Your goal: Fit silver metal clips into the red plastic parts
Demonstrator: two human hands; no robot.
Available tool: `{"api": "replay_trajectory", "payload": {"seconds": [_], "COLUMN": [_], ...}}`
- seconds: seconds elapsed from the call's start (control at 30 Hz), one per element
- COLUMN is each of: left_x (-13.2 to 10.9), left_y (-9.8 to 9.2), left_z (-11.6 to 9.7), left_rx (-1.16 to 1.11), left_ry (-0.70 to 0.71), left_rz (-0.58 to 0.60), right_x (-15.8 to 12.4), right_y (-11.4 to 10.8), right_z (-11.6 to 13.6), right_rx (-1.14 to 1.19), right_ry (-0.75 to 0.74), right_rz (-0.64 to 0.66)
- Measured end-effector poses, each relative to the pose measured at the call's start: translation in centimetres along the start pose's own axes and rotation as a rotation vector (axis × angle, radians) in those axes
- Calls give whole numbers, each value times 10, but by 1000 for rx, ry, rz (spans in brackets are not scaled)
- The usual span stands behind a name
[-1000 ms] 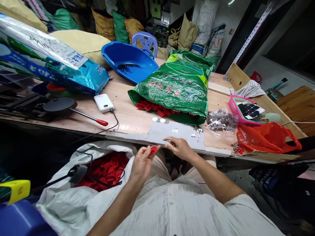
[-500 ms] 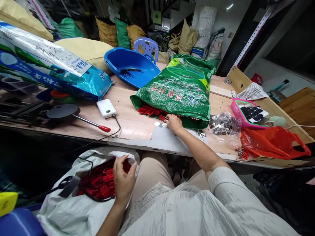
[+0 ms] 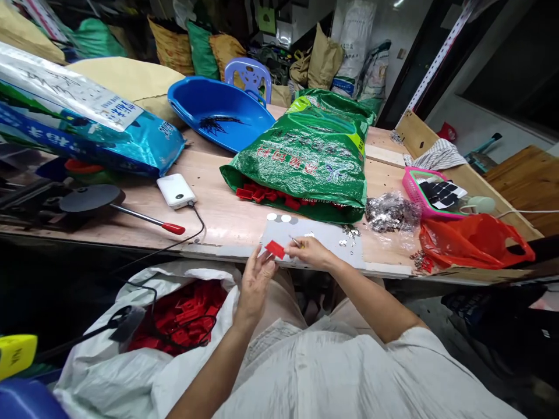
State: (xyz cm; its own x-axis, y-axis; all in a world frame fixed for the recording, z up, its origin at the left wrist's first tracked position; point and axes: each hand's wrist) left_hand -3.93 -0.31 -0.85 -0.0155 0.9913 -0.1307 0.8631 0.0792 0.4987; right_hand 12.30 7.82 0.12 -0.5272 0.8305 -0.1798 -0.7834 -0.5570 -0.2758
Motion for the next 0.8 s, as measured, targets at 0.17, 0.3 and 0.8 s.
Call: {"api": "replay_trajectory", "payload": {"seconds": [0.17, 0.3, 0.8], "left_x": [-3, -11, -22], "left_y": [22, 26, 37], "left_z": [13, 17, 11], "left_rx": [-87, -134, -135], "left_ry": [-176, -338, -473], "left_rz": [126, 195, 257], "right_x": [-67, -107, -89], "right_y": [11, -24, -97], "right_z": [-21, -35, -43], "right_rx": [203, -47, -828], "right_ry": [26, 61, 212], "right_rz": [18, -243, -385]}}
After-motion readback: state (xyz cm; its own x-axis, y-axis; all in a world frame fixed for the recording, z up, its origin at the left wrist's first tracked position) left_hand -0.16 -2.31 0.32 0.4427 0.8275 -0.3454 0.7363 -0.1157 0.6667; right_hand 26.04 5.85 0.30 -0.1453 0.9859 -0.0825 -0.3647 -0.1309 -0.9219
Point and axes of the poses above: each hand's wrist, its own x-axis towards the middle knuckle, its own y-axis out of the palm, z = x × y, and after that the axes turned 8 degrees about z, right-handed
